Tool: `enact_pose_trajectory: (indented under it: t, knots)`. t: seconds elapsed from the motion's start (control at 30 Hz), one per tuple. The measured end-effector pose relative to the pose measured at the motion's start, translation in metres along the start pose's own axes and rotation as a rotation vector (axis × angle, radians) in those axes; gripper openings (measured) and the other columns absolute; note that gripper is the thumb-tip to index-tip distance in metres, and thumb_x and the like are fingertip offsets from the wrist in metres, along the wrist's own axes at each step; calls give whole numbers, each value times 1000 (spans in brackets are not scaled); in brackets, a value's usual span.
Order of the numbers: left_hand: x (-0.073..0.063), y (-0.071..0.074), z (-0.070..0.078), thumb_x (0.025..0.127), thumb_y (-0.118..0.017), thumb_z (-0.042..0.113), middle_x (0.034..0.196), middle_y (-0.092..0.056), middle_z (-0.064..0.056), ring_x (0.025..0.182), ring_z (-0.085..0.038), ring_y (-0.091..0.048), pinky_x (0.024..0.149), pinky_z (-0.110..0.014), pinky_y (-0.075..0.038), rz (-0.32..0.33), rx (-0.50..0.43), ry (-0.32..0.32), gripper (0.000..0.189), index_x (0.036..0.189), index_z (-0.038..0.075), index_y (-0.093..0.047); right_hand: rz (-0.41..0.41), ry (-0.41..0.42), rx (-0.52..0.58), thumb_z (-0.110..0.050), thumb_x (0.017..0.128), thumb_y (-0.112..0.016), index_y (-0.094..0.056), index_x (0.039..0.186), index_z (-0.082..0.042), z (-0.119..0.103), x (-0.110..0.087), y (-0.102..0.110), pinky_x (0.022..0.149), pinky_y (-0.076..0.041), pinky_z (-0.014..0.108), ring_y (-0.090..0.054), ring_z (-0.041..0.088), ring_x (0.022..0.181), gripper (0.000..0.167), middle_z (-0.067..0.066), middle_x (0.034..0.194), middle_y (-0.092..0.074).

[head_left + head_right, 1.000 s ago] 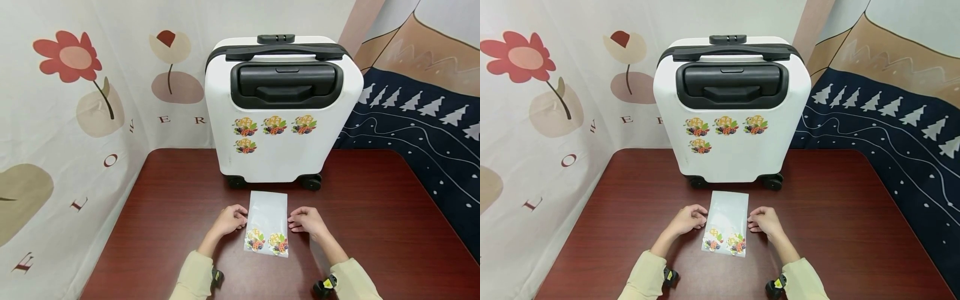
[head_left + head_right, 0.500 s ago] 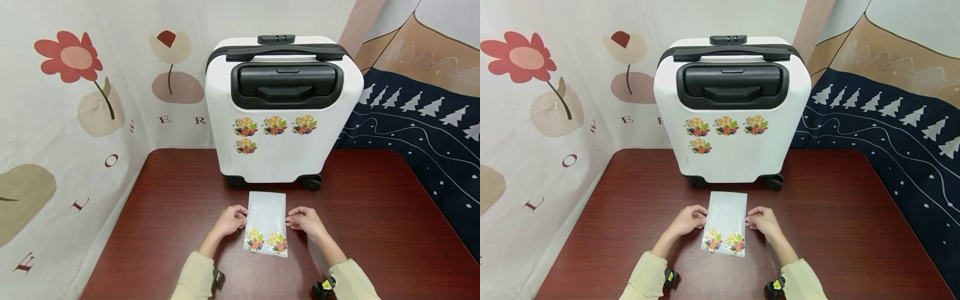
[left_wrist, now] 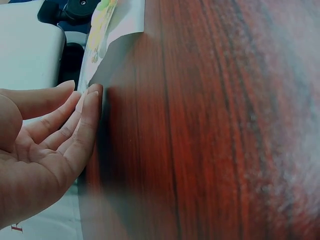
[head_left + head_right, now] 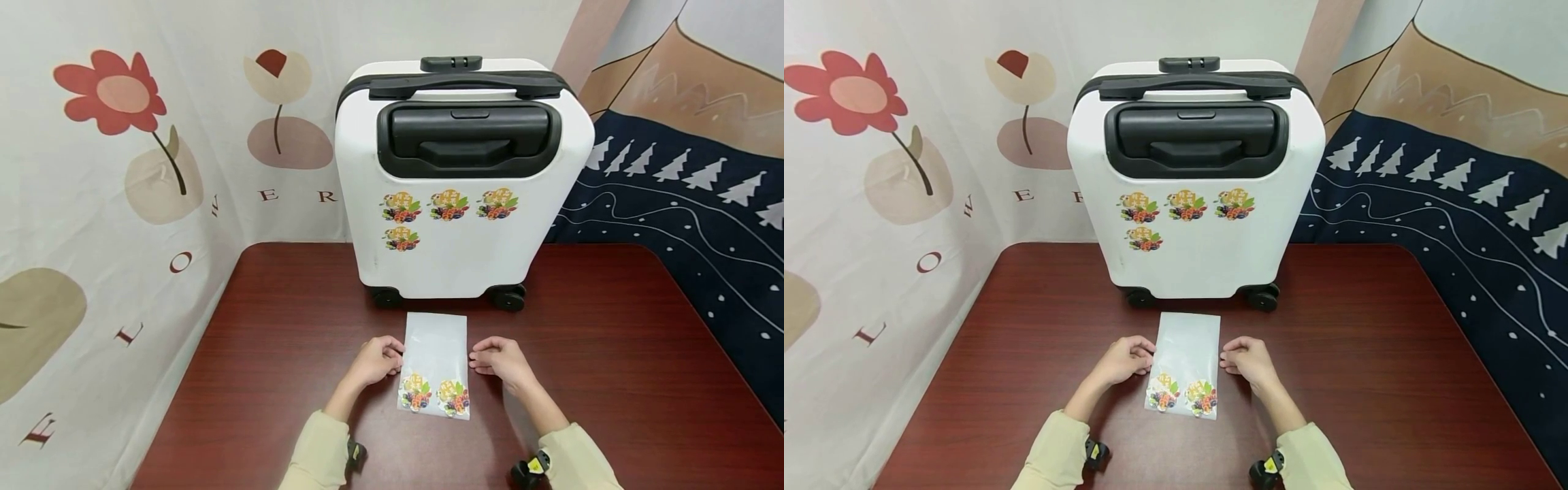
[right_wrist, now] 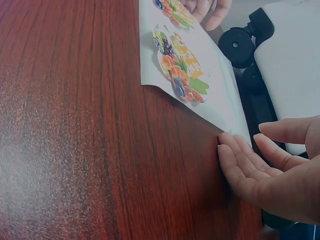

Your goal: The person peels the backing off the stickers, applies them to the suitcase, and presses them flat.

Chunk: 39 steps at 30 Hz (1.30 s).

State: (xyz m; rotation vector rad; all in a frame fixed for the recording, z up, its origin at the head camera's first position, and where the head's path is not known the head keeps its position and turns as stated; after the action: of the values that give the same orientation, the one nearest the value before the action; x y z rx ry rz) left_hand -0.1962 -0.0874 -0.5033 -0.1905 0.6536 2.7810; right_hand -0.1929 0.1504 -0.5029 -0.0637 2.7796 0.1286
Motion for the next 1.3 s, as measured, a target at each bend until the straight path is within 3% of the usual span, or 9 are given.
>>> enact_pose_trajectory:
  t: [0.63, 1.0, 1.3]
  knots:
    - [-1, 0, 0, 79, -60, -7, 69, -59, -7, 57, -17, -59, 54, -29, -51, 6, 29, -3, 5, 83, -6, -63, 1, -10, 35, 10, 83, -55, -52, 94, 18, 1, 1, -5, 65, -53, 34, -63, 21, 65, 14, 14, 76, -61]
    - [0, 3, -2, 76, -62, -10, 68, -60, -8, 56, -15, -60, 55, -27, -52, 55, -17, -18, 6, 81, -7, -63, -35, -12, 61, 14, 79, -55, -52, 94, 19, 3, 2, -8, 62, -53, 30, -61, 17, 61, 16, 10, 67, -60]
    - [2, 8, 1, 76, -62, -9, 65, -58, -6, 55, -13, -59, 55, -27, -52, 85, -18, -26, 5, 80, -6, -62, -41, -13, 18, 11, 79, -58, -55, 92, 16, 1, 2, -10, 55, -49, 26, -58, 15, 58, 14, 8, 65, -59]
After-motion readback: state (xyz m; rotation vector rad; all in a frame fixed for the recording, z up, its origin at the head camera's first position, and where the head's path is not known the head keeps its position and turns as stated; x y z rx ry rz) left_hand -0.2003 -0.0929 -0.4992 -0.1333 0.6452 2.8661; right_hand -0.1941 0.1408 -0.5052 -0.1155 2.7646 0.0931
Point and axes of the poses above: each hand's wrist, its own x-axis towards the middle knuckle, its own y-axis out of the back of the hand, z = x × y, the point moved 5 cm from there along x, towards the middle knuckle
